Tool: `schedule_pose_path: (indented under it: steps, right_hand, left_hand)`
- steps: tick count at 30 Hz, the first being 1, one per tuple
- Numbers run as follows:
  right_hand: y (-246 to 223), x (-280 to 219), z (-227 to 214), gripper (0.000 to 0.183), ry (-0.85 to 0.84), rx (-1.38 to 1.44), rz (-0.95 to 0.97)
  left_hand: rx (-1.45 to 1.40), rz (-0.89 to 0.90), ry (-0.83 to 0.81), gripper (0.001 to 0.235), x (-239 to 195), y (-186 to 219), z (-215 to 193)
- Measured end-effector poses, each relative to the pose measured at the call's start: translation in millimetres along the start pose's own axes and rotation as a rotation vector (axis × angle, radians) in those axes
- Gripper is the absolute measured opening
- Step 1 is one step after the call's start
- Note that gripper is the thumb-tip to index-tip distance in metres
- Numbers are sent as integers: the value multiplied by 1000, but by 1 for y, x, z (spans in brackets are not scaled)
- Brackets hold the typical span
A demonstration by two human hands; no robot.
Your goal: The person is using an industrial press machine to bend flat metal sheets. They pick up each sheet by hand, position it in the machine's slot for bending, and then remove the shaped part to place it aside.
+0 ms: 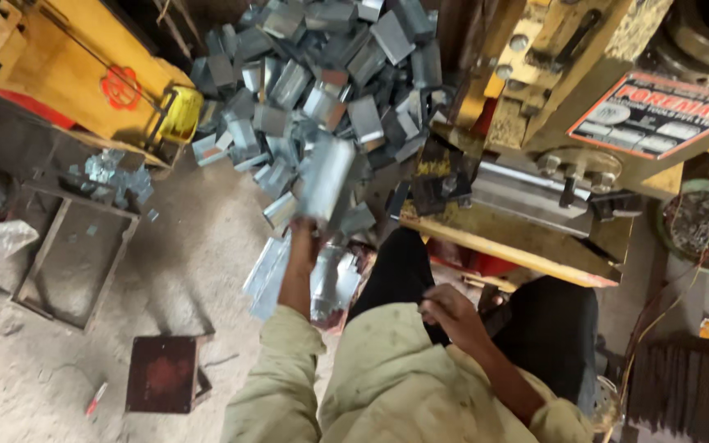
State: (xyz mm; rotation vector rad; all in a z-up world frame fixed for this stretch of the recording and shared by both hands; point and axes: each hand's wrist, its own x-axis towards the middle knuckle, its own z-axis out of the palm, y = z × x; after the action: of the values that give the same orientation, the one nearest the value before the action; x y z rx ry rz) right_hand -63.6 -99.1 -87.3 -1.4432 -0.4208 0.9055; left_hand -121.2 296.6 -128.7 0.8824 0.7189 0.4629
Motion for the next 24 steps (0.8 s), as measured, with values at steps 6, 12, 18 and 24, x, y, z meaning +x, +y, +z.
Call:
schedule_pose_path:
  steps: [6,12,18,24]
  right_hand:
    - [23,-2,-38,12,378,11,4]
    - [22,-12,-33,13,312,79,178]
    - [20,-2,-12,16,120,-31,192]
    - [31,2,-10,25,77,-235,223]
  left_hand:
    - [-401,266,-299,85,23,99,42]
    - [382,202,56,113,-11,10,-62]
    - [1496,-366,369,147,-93,-67,-160]
    - [1817,-364,335,160,-103,-63,-177]
